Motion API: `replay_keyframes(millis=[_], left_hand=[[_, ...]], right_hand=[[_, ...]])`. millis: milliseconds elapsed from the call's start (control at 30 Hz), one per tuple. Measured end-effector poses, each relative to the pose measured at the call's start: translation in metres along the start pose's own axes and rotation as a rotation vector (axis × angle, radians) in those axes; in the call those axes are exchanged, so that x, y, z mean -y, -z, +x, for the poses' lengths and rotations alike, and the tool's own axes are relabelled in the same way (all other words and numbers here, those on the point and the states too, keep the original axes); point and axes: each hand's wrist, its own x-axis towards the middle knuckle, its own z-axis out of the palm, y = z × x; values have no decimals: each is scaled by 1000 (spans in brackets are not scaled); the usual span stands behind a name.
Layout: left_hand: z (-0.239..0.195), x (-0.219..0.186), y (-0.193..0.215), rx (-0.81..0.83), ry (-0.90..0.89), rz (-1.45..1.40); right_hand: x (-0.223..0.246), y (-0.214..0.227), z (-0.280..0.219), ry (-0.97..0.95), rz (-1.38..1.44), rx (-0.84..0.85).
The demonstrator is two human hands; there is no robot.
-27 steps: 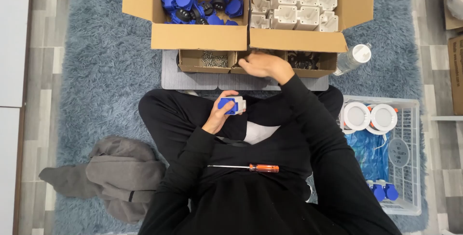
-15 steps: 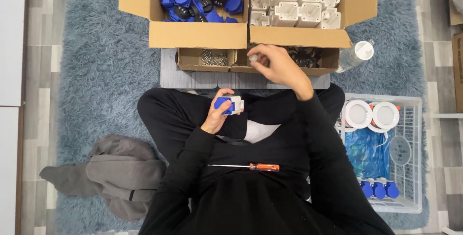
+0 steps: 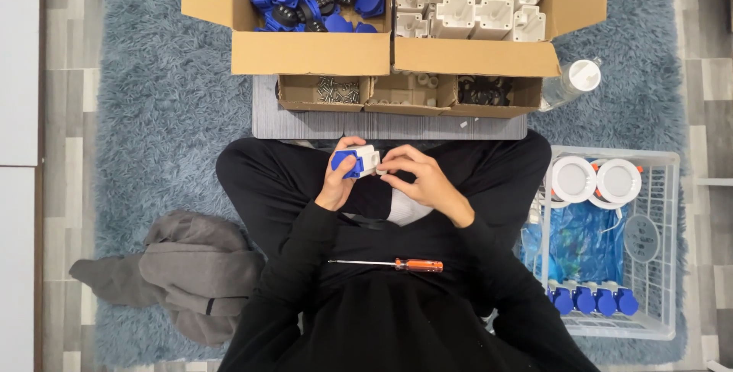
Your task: The person sits on the floor and assembles a small electrical component by attaching a blue cover to a white base. They use a screwdriver to tighten screws into the blue cover, then attach the assembled unit to a larger white cylindrical object.
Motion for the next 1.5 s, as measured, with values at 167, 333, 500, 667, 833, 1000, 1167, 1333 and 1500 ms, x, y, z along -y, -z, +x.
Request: replay_keyframes(millis=[167, 333, 500, 667, 833, 1000, 1167, 1333, 1500], left_hand=[[4, 17, 15, -9, -21, 105], [1, 7, 0, -19, -29, 211], [-5, 12, -4, 11, -35, 324], [-8, 5, -14, 14, -27, 339], [-8, 4, -16, 44, -47, 404], [-7, 9, -14, 94, -90, 529], [-15, -2, -37, 110, -164, 577], [-14, -24, -51, 146, -267, 721], [-9, -35, -68, 232, -465, 1027]], right_hand=[[-5, -7, -8, -12, -51, -61], [-1, -4, -6, 14, -60, -106], [-11, -6, -12, -14, -63, -142], [-14, -10, -17, -47, -46, -187], [-31, -13, -26, -61, -37, -231], [-45, -18, -34, -89, 62, -271], [-53, -18, -39, -173, 187, -299], [-61, -35, -50, -463, 529, -352], [-51, -51, -54, -672, 731, -445]])
